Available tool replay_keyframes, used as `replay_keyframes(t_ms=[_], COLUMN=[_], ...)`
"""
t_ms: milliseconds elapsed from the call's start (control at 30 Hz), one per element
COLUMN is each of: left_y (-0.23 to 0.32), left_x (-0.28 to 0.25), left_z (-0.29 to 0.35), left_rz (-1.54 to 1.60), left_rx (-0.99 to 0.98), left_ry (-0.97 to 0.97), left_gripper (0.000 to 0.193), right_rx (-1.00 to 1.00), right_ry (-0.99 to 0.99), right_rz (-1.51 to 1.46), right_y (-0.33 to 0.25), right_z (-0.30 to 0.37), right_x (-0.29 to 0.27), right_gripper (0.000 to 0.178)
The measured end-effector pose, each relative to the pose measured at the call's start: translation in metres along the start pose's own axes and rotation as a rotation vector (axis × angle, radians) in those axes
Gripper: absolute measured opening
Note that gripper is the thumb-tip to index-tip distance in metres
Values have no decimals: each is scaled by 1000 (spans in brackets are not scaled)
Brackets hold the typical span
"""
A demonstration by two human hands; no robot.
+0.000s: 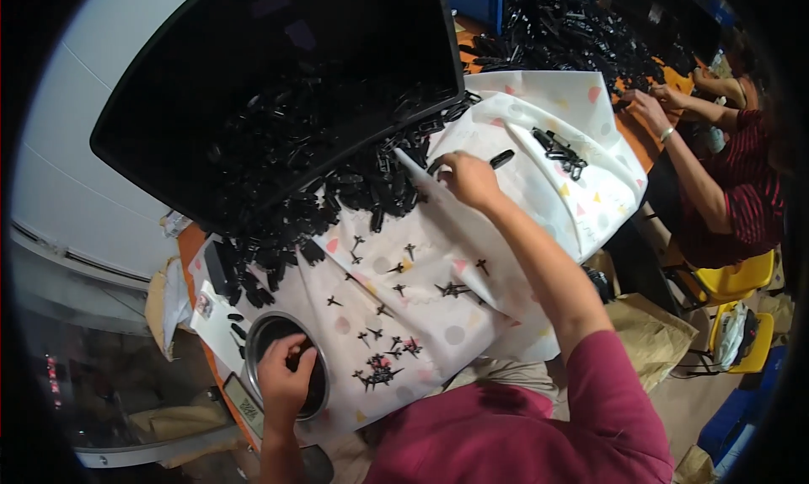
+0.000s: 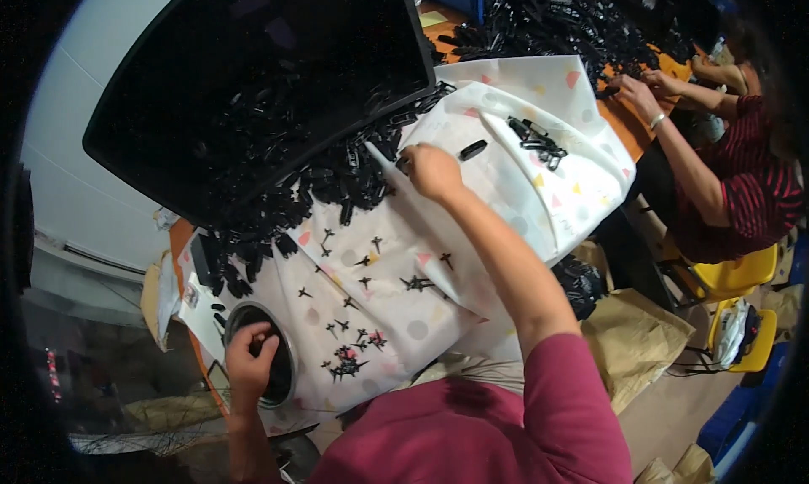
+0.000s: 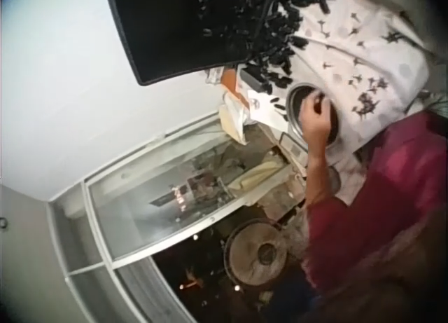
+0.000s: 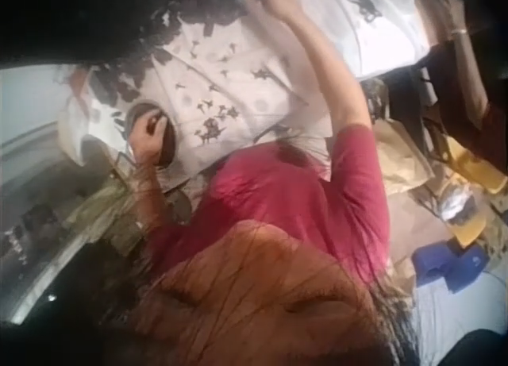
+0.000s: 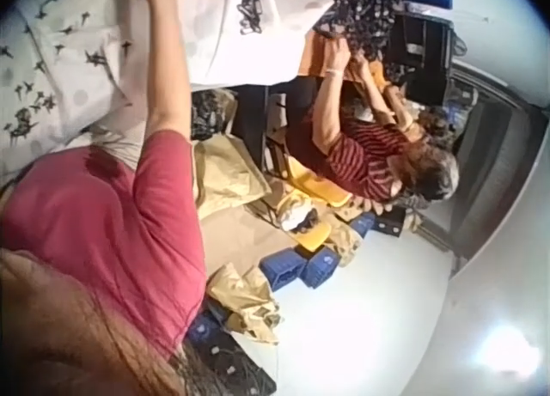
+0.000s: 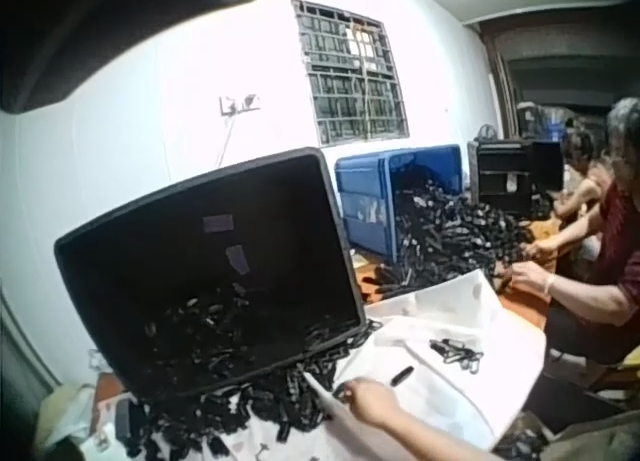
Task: The person is manually assembling small black plastic components by hand at a workstation.
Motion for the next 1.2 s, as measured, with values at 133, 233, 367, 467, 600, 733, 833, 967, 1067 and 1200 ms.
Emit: replay_keyframes(t_ms=[133, 233, 367, 467, 600, 733, 833, 967, 1067, 1200], left_y=[-48, 17, 53, 71, 56, 45, 61, 84, 95, 91], left_x=[1, 5, 75, 125, 157, 150, 132, 118, 103, 98], left_z=[9, -7, -77, -127, -166, -146, -101, -60, -46, -35], left_rz=[-140, -438, -195, -341, -429, 29, 638, 909, 868, 891], left_rx=[-121, 382, 320, 387, 219, 171, 11, 83, 245, 177], left_ry=[-32, 184, -68, 45, -55, -186, -396, -466, -361, -344], left_gripper=[24, 27, 28, 30, 31, 25, 25, 21, 22, 26], right_rx=[-186, -176, -112, -57, 191, 310, 368, 455, 433, 401], right_ry=[-76, -140, 30, 132, 94, 138, 131, 30, -15, 42], right_rz=[307, 362, 302, 184, -468, -1189, -1480, -1963, -1936, -1855], right_y=[0, 1, -4, -20, -18, -46, -67, -109, -126, -129], right_z=[-27, -27, -7, 15, 51, 81, 87, 98, 113, 121], right_x=[35, 37, 2, -29, -27, -36, -30, -21, -19, -22], right_gripper=[21, 23, 13, 12, 20, 31, 45, 24, 20, 19])
Point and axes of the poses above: each hand's wrist, its own z-axis away from the middle knuckle, its own x-axis out of the palm, y = z × x, the point moved 8 cm from there along -z, towards the middle knuckle, and after that the axes turned 8 degrees about -x, right-handed, at the moved point
